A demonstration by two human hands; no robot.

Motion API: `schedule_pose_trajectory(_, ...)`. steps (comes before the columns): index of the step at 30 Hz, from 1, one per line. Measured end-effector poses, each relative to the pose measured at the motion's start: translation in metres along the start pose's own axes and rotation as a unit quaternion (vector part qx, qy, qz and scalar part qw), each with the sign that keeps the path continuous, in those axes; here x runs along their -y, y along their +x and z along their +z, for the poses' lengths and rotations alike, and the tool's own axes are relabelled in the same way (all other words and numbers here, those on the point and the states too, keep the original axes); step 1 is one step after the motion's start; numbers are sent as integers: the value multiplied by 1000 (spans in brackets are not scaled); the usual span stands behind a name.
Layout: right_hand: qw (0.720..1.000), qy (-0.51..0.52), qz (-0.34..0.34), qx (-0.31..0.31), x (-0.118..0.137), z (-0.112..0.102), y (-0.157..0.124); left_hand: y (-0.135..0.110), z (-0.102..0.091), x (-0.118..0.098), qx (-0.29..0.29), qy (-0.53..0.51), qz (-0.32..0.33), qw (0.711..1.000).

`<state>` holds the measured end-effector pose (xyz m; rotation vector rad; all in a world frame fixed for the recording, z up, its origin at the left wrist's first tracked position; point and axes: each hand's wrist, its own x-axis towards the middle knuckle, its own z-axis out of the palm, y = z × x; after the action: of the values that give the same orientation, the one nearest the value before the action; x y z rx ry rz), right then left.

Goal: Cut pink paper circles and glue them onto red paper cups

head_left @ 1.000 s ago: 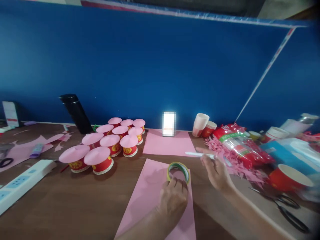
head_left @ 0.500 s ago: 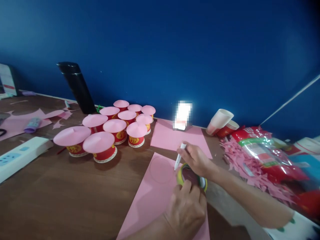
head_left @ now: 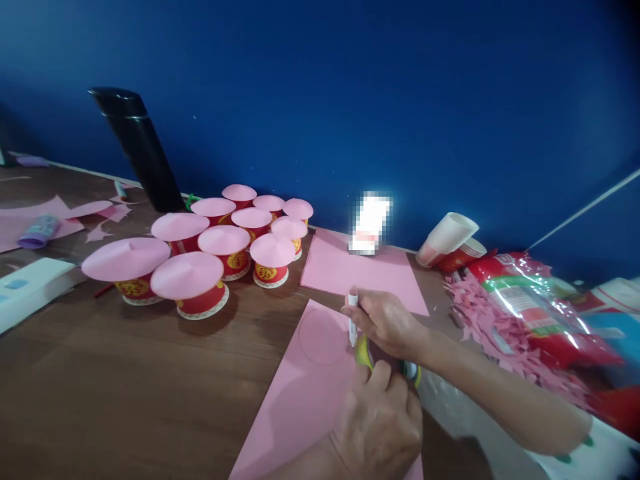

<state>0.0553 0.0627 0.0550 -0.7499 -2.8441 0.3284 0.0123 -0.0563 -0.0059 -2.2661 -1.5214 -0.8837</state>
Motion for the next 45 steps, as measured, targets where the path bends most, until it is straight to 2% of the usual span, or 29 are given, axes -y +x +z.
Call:
schedule_pose_trajectory(18, 999, -10, 4, 33, 0, 3, 3, -1, 3, -1, -27, 6, -9, 1000)
schedule_pose_trajectory(31, 998, -54, 19, 38, -11, 3, 6, 0, 6, -3, -27, 15, -26, 999)
schedule_pose_trajectory(37, 999, -38, 32, 12, -24, 6, 5, -2, 6, -3, -11, 27, -17, 999)
schedule_pose_trajectory(45, 996, 61, 58, -39, -43, 10, -1, 0, 3, -2, -16, 26, -22, 999)
